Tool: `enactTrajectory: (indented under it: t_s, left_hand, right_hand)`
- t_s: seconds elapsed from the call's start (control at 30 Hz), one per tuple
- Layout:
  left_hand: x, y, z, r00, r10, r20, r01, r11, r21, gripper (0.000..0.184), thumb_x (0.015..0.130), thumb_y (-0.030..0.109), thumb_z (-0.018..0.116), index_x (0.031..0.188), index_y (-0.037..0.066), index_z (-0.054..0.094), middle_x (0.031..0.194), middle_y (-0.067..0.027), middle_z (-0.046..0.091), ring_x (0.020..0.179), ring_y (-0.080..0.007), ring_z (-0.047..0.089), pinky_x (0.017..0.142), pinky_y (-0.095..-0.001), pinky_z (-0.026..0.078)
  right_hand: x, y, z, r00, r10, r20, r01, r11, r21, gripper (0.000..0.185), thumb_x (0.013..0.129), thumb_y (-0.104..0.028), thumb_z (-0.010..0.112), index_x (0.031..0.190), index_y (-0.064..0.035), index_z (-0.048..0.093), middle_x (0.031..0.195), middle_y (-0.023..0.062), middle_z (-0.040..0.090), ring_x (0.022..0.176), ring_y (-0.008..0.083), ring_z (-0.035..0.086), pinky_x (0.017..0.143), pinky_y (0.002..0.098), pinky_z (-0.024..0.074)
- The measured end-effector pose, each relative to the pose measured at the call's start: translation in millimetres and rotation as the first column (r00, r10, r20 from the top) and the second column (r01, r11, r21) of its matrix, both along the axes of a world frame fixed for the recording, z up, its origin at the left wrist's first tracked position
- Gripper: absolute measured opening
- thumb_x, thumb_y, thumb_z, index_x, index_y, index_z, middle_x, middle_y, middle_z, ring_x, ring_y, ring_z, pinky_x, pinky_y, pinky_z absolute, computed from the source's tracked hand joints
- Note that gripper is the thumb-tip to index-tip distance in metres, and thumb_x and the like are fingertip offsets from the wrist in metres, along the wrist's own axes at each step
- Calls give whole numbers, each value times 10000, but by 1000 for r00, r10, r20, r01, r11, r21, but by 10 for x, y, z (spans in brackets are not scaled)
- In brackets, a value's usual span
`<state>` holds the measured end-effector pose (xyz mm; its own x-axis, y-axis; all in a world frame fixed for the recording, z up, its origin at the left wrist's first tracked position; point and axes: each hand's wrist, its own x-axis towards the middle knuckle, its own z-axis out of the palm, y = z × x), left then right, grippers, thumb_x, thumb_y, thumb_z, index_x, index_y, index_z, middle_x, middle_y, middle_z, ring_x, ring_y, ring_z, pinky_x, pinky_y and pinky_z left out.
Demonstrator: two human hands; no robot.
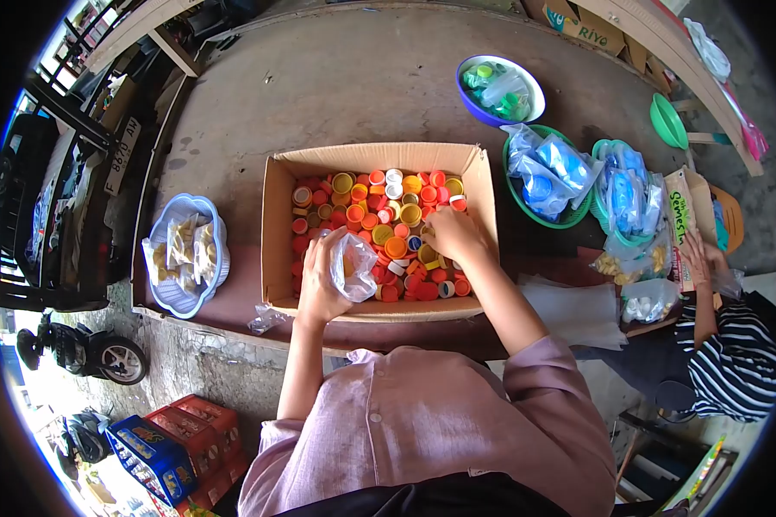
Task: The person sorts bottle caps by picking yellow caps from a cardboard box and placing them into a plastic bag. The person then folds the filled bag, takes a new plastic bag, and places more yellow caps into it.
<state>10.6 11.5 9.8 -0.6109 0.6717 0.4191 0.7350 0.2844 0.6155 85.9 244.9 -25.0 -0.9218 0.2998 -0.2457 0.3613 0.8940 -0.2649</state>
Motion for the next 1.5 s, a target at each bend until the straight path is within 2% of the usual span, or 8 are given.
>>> enactTrajectory:
  t_s: [0.5, 0.6, 0.7, 0.73, 0.83, 1.03, 1.23, 1.5]
  left_hand:
    - [8, -18, 35, 998, 37, 55, -36, 999, -6, 707, 543, 170, 748, 1157, -5, 443, 1044, -168, 522, 951, -317, 512, 842, -384, 419]
    - [5, -12, 13, 997, 36, 65, -38, 999, 28, 748, 504, 190, 745, 1163, 23, 434, 999, -170, 526, 926, -336, 496, 837, -411, 392]
    - [9, -9, 31, 998, 21, 65, -23, 999, 25, 745, 510, 194, 743, 1166, 26, 431, 1013, -167, 526, 936, -337, 495, 843, -415, 390]
    - [7, -4, 40, 998, 12, 67, -13, 1000, 22, 743, 516, 196, 741, 1168, 29, 428, 1026, -164, 525, 946, -336, 494, 850, -418, 388]
    - [0, -30, -55, 999, 23, 34, -24, 999, 37, 735, 528, 194, 735, 1174, 31, 422, 1058, -157, 520, 975, -334, 489, 869, -425, 381]
    - [17, -47, -7, 999, 31, 42, -33, 998, 58, 742, 515, 176, 739, 1174, 26, 431, 1039, -160, 521, 966, -339, 487, 874, -414, 377]
    - [-3, -42, 6, 999, 37, 16, -37, 999, 27, 693, 552, 173, 743, 1153, 0, 444, 1058, -158, 517, 955, -313, 507, 850, -381, 410]
    - [13, -37, -21, 999, 39, 23, -40, 998, 49, 745, 502, 172, 729, 1169, 21, 432, 999, -167, 529, 936, -335, 495, 851, -407, 384]
  right_hand:
    - [50, 104, -73, 948, -75, -310, 70, 997, -28, 219, 724, -190, 648, 823, 4, 619, 885, 146, 589, 815, 270, 581, 675, 361, 480]
    - [72, -255, 612, 744, -334, -579, -75, 819, -569, 192, 763, -163, 635, 830, 15, 602, 824, 104, 567, 753, 183, 563, 612, 271, 446]
    - [51, -608, 837, 581, -106, -807, -334, 873, -355, 175, 734, -144, 652, 808, 6, 600, 978, 106, 530, 916, 220, 527, 765, 308, 438]
    - [58, -740, 886, 652, -107, -751, -369, 820, -437, 184, 733, -157, 648, 796, 10, 601, 1023, 107, 515, 990, 243, 494, 830, 340, 414]
    - [12, -965, 827, 708, 252, -660, -319, 948, 20, 230, 745, -210, 658, 852, -11, 615, 1115, 134, 498, 1068, 290, 469, 916, 388, 380]
    - [9, -695, 845, 716, -1, -698, -311, 895, -320, 226, 780, -229, 611, 825, -7, 614, 981, 149, 551, 875, 268, 573, 778, 376, 454]
    - [224, -188, 486, 995, -4, 104, -12, 987, 158, 175, 721, -263, 648, 717, -89, 632, 739, 81, 631, 706, 242, 627, 597, 362, 491]
    - [305, -118, -4, 991, -19, 132, 1, 991, 133, 229, 710, -256, 654, 706, -27, 642, 744, 155, 630, 727, 298, 621, 626, 397, 489]
